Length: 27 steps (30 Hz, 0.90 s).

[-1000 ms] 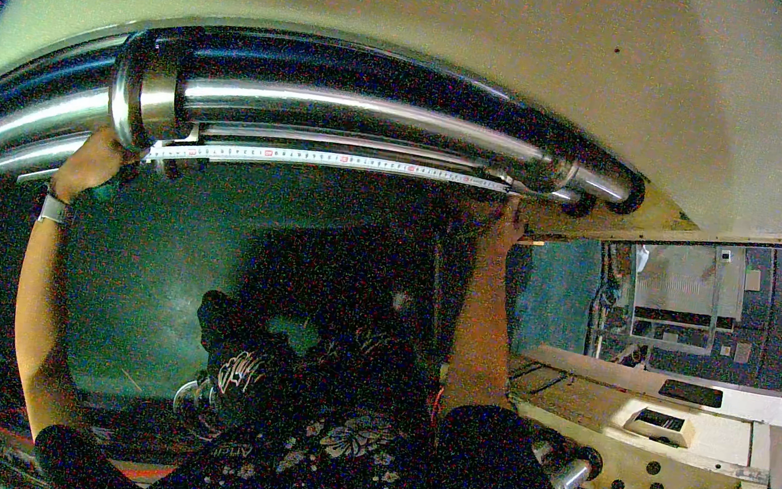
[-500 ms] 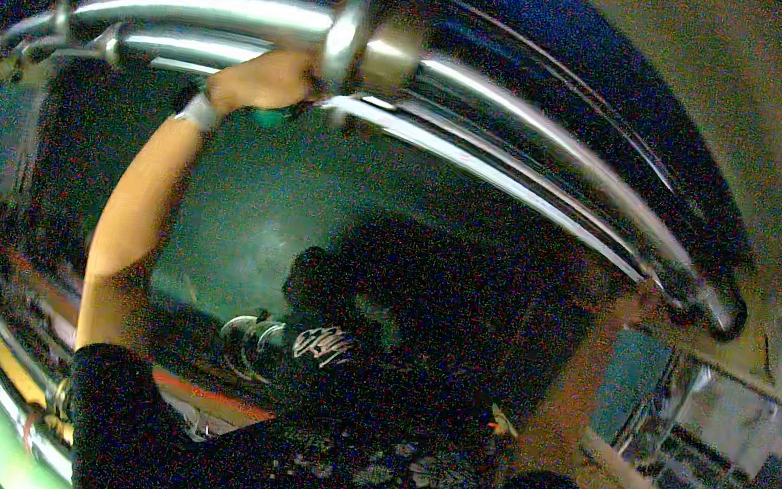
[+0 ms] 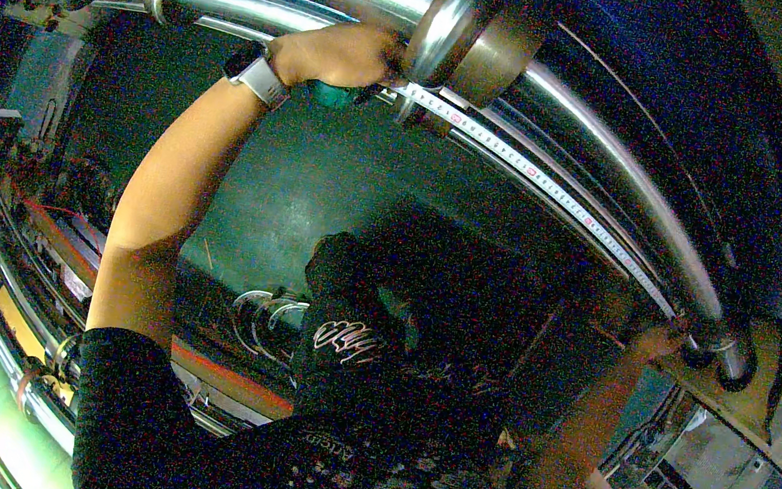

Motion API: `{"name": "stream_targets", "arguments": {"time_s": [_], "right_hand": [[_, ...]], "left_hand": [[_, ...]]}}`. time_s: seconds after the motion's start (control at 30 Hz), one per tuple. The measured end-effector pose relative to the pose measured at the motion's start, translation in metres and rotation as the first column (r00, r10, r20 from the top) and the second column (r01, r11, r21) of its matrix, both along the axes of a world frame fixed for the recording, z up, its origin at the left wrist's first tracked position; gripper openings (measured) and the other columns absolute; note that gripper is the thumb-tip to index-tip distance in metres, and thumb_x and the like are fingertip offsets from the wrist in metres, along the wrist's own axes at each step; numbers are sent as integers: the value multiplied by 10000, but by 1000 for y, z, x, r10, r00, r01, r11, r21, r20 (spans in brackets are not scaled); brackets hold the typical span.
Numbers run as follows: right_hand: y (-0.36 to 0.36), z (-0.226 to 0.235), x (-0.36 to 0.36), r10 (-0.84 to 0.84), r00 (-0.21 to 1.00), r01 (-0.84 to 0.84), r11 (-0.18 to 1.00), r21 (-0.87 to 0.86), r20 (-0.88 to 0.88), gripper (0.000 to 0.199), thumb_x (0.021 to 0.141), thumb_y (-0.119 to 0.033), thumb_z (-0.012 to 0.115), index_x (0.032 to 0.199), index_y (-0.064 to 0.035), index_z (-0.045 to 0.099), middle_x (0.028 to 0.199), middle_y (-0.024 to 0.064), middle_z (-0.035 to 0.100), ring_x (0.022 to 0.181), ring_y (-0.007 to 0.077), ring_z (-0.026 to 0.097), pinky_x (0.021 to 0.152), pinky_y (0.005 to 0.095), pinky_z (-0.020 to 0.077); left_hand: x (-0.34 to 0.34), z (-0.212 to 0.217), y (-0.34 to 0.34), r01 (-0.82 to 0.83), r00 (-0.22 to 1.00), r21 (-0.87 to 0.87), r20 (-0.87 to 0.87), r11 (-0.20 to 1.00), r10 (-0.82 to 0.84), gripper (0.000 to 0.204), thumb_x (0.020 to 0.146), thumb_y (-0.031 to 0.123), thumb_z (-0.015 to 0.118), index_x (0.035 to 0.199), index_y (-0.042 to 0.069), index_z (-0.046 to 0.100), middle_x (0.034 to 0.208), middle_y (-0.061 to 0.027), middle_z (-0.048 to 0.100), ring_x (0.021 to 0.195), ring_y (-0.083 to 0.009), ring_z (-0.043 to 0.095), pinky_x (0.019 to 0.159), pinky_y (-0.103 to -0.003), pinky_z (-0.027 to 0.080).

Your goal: The person uses a tape measure to measure the length of several metal pipes mounted on a wall or rack. They repeatedly extend the tape measure, align it with the pipes, and appear to mark or note measurements.

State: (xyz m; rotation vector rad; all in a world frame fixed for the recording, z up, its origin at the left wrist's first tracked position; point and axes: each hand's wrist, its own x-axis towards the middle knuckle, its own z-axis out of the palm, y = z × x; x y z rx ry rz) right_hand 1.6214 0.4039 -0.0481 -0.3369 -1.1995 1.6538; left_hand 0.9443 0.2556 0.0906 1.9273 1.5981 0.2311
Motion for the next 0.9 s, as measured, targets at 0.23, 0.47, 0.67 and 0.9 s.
{"name": "stream_targets", "arguments": {"time_s": [0.23, 0.47, 0.67, 0.9], "right_hand": [[9, -29, 29, -850, -5, 654, 396, 645, 527, 408, 871, -322, 350, 1168, -49, 413, 1220, 135, 418, 916, 321, 496, 726, 486, 374], [12, -41, 94, -853, -121, 405, 424, 810, 507, 420, 849, -295, 378, 1167, -22, 408, 1213, 136, 401, 1064, 343, 410, 918, 460, 279], [19, -53, 117, -776, 33, 571, 532, 625, 630, 489, 852, -357, 335, 1227, -45, 365, 1268, 132, 352, 1119, 380, 354, 948, 473, 247], [12, -58, 80, -808, 41, 671, 459, 583, 588, 501, 846, -417, 316, 1193, -67, 405, 1195, 144, 419, 966, 364, 449, 789, 443, 397]], "left_hand": [[0, -8, 2, 1, 1000, -23, -3, 1000, -1, 254, 748, 209, 478, 901, 45, 597, 855, -175, 587, 795, -319, 563, 705, -387, 436], [0, -2, 2, 36, 998, 21, 44, 999, -37, 265, 761, 232, 481, 883, 27, 595, 829, -189, 584, 790, -316, 563, 700, -388, 433], [2, 4, 0, -2, 1000, -31, 13, 1000, 2, 274, 760, 216, 475, 901, 6, 579, 864, -197, 577, 811, -326, 556, 711, -388, 430], [0, 2, -2, 5, 1000, -14, 20, 1000, -5, 270, 762, 212, 475, 908, 11, 579, 875, -192, 576, 811, -319, 555, 716, -381, 429]]}}
